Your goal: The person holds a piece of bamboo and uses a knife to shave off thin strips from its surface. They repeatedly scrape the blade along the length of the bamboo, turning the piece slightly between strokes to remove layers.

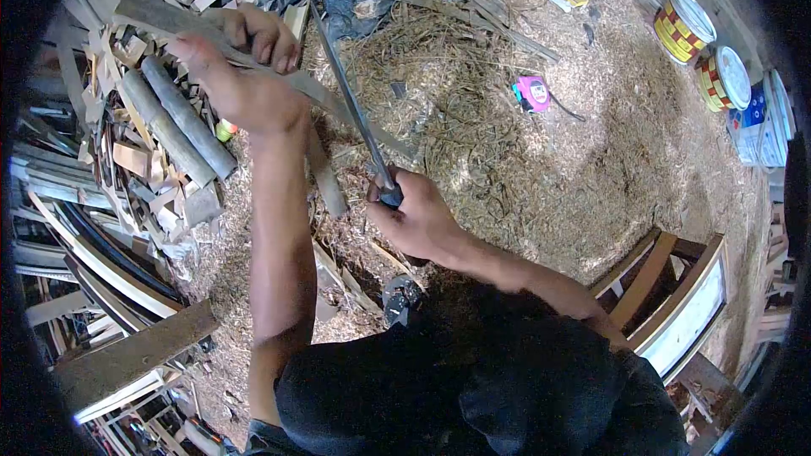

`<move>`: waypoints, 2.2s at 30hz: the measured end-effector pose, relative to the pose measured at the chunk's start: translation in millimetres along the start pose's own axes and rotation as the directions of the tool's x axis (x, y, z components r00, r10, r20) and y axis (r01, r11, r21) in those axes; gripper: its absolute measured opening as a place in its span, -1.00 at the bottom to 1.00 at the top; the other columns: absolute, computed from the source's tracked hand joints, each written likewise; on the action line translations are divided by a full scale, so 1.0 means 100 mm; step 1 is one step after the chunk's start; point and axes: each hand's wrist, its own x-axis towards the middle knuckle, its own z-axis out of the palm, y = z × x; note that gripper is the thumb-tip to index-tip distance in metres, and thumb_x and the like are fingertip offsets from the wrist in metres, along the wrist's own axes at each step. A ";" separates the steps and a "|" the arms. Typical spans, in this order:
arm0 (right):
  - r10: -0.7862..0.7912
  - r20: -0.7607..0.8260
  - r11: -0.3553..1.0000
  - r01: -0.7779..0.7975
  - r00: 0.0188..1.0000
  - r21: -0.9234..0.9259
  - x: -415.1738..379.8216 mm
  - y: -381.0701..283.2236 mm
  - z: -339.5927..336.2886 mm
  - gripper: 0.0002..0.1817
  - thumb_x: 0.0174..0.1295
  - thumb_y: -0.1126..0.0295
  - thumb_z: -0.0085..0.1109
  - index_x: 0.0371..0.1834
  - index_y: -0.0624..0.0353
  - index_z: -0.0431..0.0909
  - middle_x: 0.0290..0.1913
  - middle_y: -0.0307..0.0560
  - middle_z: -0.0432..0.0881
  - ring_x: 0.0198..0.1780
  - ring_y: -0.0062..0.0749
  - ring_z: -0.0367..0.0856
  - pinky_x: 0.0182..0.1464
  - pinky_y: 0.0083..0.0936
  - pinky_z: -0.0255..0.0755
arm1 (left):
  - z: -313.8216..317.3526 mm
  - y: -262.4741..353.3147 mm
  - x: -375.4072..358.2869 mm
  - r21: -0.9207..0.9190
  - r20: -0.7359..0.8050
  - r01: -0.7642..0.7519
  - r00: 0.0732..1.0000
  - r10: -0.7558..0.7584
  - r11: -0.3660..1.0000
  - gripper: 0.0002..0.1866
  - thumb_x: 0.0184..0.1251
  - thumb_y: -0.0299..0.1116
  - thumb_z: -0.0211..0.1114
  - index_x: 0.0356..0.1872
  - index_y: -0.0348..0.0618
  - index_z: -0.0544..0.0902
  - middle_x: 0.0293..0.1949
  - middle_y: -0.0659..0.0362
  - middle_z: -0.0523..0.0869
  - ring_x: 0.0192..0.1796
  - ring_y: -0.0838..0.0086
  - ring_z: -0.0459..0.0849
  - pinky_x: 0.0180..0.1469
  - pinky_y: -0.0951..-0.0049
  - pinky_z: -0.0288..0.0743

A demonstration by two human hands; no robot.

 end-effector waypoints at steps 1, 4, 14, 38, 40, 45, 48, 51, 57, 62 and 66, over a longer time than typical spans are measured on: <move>-0.003 0.002 1.000 0.003 1.000 0.001 0.00 0.04 0.03 -0.91 0.06 0.56 0.15 -0.40 0.22 0.43 -0.61 -0.19 0.49 -0.56 -0.56 0.46 -0.51 -0.54 0.27 | 0.06 0.02 -0.02 0.014 0.003 0.000 1.000 0.000 1.000 -0.39 0.38 0.33 -0.21 -0.47 -0.08 0.18 -0.65 0.26 0.15 -0.65 0.58 0.12 -0.64 0.58 0.00; 0.090 -0.032 0.994 -0.087 0.995 0.067 -0.07 0.41 0.13 -0.96 0.11 0.55 0.09 -0.44 0.23 0.44 -0.61 -0.18 0.49 -0.63 -0.49 0.47 -0.57 -0.46 0.32 | 0.09 0.05 -0.05 0.003 0.018 0.009 1.000 -0.009 1.000 -0.39 0.38 0.34 -0.22 -0.47 -0.08 0.17 -0.67 0.27 0.13 -0.66 0.59 0.09 -0.64 0.59 -0.03; 0.511 0.044 0.854 -0.513 0.859 0.089 -0.20 0.80 0.02 -0.89 0.16 0.54 0.09 -0.51 0.29 0.44 -0.70 -0.21 0.46 -0.74 -0.52 0.42 -0.70 -0.47 0.28 | 0.29 -0.01 -0.14 -0.092 0.119 0.092 0.990 -0.081 0.991 -0.34 0.37 0.33 -0.15 -0.32 -0.21 0.31 -0.65 0.21 0.24 -0.65 0.60 0.15 -0.63 0.60 0.02; 0.322 -0.056 0.946 -0.324 0.945 -0.020 -0.19 0.98 0.11 -0.93 0.04 0.50 0.14 -0.47 0.28 0.53 -0.60 -0.06 0.57 -0.57 -0.41 0.50 -0.47 -0.36 0.36 | 0.21 0.09 -0.13 0.421 -0.168 -0.003 0.983 0.081 0.907 -0.24 0.46 0.26 -0.40 -0.55 -0.24 0.46 -0.67 0.17 0.45 -0.66 0.50 0.42 -0.56 0.54 0.28; 0.350 -0.037 0.931 -0.352 0.936 -0.096 -0.15 0.98 0.03 -0.93 0.04 0.49 0.14 -0.47 0.27 0.55 -0.59 -0.05 0.58 -0.56 -0.40 0.51 -0.46 -0.36 0.37 | 0.23 0.09 -0.11 0.402 -0.205 0.027 0.977 0.060 0.915 -0.24 0.47 0.26 -0.40 -0.55 -0.24 0.46 -0.67 0.17 0.44 -0.66 0.50 0.43 -0.56 0.54 0.28; 0.293 -0.060 0.955 -0.296 0.954 -0.030 -0.24 0.88 0.09 -0.90 0.07 0.45 0.14 -0.53 0.24 0.51 -0.63 -0.15 0.52 -0.57 -0.46 0.48 -0.49 -0.41 0.34 | 0.15 0.03 -0.09 0.485 -0.139 -0.037 0.983 0.118 0.874 -0.23 0.46 0.26 -0.40 -0.56 -0.24 0.46 -0.66 0.17 0.44 -0.65 0.50 0.43 -0.55 0.54 0.30; 0.295 -0.078 0.956 -0.294 0.952 0.024 -0.38 1.10 0.10 -0.85 0.10 0.41 0.13 -0.56 0.23 0.49 -0.70 -0.18 0.46 -0.64 -0.43 0.47 -0.54 -0.42 0.33 | 0.17 0.04 -0.08 0.479 -0.158 -0.045 0.978 0.137 0.877 -0.23 0.46 0.27 -0.40 -0.58 -0.24 0.46 -0.67 0.18 0.44 -0.64 0.50 0.43 -0.54 0.54 0.30; 0.460 -0.037 0.888 -0.461 0.887 -0.004 -0.48 1.48 0.09 -0.76 0.12 0.34 0.15 -0.61 0.24 0.47 -0.74 -0.14 0.46 -0.69 -0.41 0.46 -0.59 -0.36 0.32 | 0.27 0.08 -0.08 0.430 -0.239 0.020 0.967 0.093 0.903 -0.22 0.45 0.28 -0.40 -0.60 -0.23 0.46 -0.68 0.17 0.44 -0.66 0.51 0.42 -0.56 0.54 0.30; 0.408 -0.078 0.912 -0.409 0.909 0.010 -0.44 1.29 0.09 -0.69 0.04 0.23 0.20 -0.62 0.28 0.49 -0.68 0.01 0.52 -0.59 -0.24 0.55 -0.46 -0.28 0.41 | 0.17 0.02 -0.11 0.459 -0.111 -0.035 0.989 0.096 0.888 -0.27 0.45 0.28 -0.34 -0.46 -0.26 0.45 -0.65 0.16 0.43 -0.67 0.52 0.41 -0.63 0.56 0.29; 0.556 0.070 0.824 -0.560 0.828 0.083 -0.49 1.45 0.06 -0.75 0.01 0.28 0.19 -0.61 0.27 0.50 -0.68 0.00 0.52 -0.59 -0.25 0.56 -0.47 -0.25 0.41 | 0.13 -0.04 -0.08 0.254 -0.156 -0.040 0.984 0.082 0.966 -0.39 0.50 0.17 -0.26 -0.45 -0.20 0.39 -0.68 0.19 0.39 -0.70 0.55 0.36 -0.66 0.57 0.24; 0.508 -0.024 0.858 -0.509 0.861 -0.070 -0.41 1.30 0.18 -0.74 0.00 0.29 0.19 -0.60 0.29 0.50 -0.64 0.08 0.56 -0.58 -0.12 0.55 -0.45 -0.21 0.40 | 0.18 -0.01 -0.12 0.241 -0.081 -0.111 0.988 0.134 0.964 -0.44 0.53 0.10 -0.26 -0.50 -0.16 0.34 -0.70 0.19 0.37 -0.72 0.57 0.32 -0.67 0.57 0.21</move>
